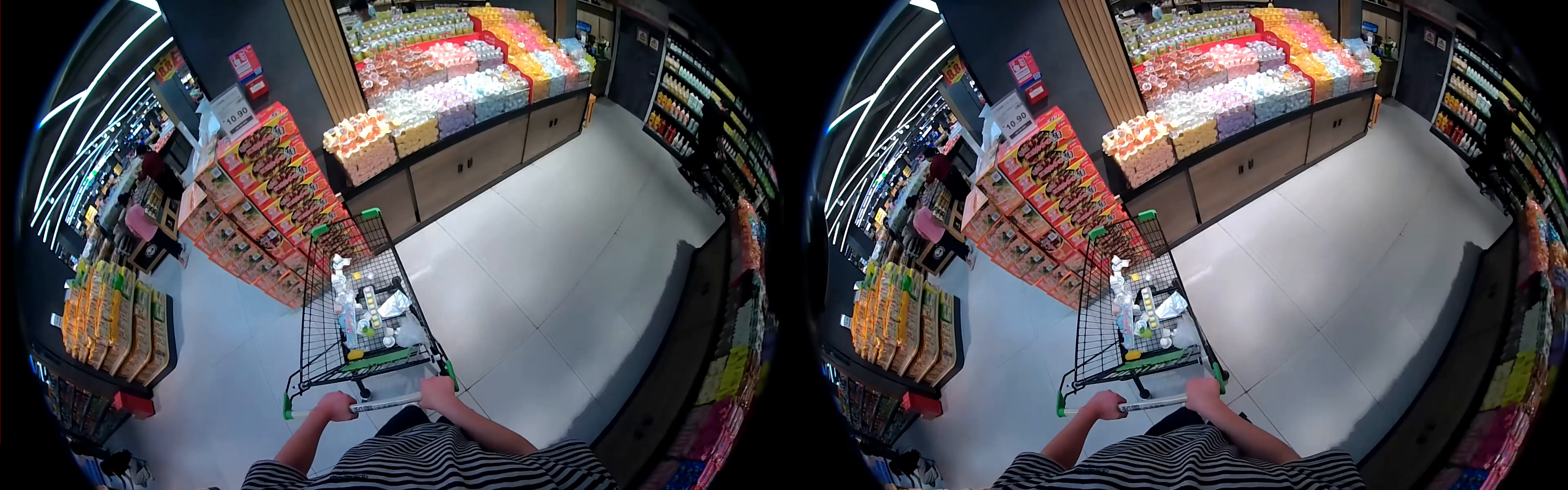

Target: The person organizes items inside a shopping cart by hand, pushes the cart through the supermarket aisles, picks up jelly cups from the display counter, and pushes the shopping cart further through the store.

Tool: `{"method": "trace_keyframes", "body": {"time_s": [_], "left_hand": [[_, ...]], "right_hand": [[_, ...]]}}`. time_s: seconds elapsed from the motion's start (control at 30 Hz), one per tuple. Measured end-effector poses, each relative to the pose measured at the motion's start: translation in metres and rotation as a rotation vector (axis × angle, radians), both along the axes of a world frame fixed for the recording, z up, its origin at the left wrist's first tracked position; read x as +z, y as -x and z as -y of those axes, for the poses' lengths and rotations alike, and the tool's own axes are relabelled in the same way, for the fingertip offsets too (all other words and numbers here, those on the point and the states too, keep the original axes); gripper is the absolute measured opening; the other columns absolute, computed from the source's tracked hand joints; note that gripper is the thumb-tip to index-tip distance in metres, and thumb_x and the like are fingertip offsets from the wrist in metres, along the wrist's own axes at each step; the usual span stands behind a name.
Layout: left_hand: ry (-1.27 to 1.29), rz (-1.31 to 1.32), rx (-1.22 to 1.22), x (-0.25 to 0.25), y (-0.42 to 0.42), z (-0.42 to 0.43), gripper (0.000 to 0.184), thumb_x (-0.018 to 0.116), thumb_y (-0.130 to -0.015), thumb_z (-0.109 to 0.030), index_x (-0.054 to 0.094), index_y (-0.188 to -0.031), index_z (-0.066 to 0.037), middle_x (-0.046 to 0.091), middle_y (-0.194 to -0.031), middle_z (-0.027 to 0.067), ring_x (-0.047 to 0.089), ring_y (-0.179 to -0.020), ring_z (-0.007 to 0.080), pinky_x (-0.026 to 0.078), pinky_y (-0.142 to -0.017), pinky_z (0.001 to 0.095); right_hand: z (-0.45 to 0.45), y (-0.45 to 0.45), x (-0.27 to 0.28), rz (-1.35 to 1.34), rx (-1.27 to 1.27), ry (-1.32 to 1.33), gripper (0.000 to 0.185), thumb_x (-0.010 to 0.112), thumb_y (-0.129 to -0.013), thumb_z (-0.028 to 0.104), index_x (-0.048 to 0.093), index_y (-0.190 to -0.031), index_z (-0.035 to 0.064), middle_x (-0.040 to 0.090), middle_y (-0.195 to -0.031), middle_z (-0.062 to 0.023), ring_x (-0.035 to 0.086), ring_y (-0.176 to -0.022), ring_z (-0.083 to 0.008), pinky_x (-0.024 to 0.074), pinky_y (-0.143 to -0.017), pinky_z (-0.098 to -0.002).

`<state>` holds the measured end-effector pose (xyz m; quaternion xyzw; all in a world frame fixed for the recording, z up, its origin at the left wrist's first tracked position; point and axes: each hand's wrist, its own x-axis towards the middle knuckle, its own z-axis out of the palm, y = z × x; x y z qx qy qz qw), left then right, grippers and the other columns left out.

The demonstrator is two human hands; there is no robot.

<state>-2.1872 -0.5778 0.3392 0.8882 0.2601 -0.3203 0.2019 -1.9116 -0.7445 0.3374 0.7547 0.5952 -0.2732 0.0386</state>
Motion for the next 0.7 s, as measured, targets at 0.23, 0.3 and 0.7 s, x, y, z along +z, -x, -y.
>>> {"method": "trace_keyframes", "body": {"time_s": [0.23, 0.3, 0.7], "left_hand": [[0.022, 0.114, -0.106, -0.005, -0.109, -0.063, 0.030, 0.066, -0.072, -0.039, 0.072, -0.090, -0.015, 0.071, -0.088, 0.0095, 0.067, -0.084, 0.0336, 0.054, -0.074, 0.0461], [0.039, 0.149, -0.120, -0.011, -0.140, -0.079, 0.030, 0.066, -0.070, -0.038, 0.072, -0.090, -0.016, 0.071, -0.089, 0.0094, 0.067, -0.086, 0.0325, 0.054, -0.074, 0.0456], [0.147, 0.307, -0.324, -0.002, -0.409, -0.172, 0.030, 0.066, -0.068, -0.027, 0.069, -0.094, -0.012, 0.070, -0.092, 0.0138, 0.067, -0.089, 0.0333, 0.055, -0.078, 0.0456]], "right_hand": [[-0.032, -0.094, 0.023, -0.012, -0.052, 0.229, 0.037, 0.068, -0.069, 0.037, 0.075, -0.097, 0.0154, 0.073, -0.090, -0.0074, 0.072, -0.085, -0.0262, 0.0568, -0.071, -0.0398], [-0.037, -0.118, 0.023, -0.019, -0.091, 0.268, 0.036, 0.067, -0.069, 0.037, 0.075, -0.097, 0.0170, 0.073, -0.089, -0.0075, 0.072, -0.084, -0.0266, 0.0567, -0.071, -0.0400], [-0.083, -0.329, 0.023, 0.088, -0.348, 0.205, 0.033, 0.064, -0.066, 0.033, 0.076, -0.096, 0.0238, 0.073, -0.086, -0.0078, 0.071, -0.084, -0.0262, 0.0563, -0.072, -0.0432]]}}
